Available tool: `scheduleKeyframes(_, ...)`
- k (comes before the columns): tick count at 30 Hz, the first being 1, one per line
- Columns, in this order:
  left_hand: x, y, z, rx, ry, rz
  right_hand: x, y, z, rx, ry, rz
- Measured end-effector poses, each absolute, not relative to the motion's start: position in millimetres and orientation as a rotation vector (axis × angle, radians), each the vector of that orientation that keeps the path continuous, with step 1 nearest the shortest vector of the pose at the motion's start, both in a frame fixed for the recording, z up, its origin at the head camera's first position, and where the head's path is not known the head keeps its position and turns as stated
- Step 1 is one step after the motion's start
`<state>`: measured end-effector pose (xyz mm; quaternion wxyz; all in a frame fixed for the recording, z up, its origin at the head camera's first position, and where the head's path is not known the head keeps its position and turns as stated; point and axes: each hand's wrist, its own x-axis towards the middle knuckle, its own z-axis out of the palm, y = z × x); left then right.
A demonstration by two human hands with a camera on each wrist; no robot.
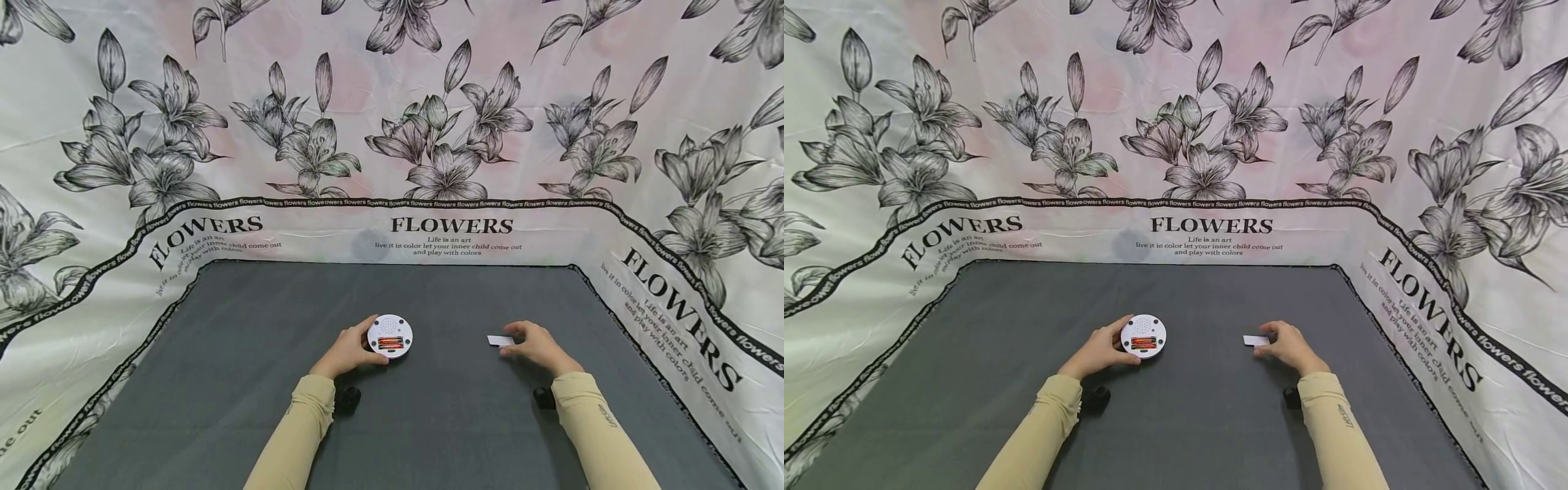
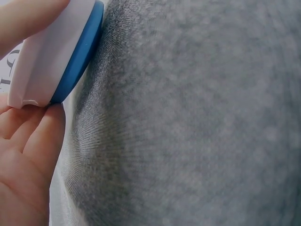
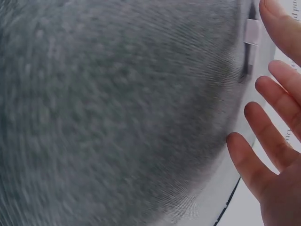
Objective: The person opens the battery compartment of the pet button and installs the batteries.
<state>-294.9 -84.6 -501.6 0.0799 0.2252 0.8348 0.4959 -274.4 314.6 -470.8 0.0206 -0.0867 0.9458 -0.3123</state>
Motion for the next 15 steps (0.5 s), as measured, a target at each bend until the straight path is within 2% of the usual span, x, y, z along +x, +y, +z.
scheduleKeyframes(15,-294.9,-85.6,-502.3,0.689,2.508,1.478,-278.9,312.1,-480.9,-0.305,3.052,-0.892)
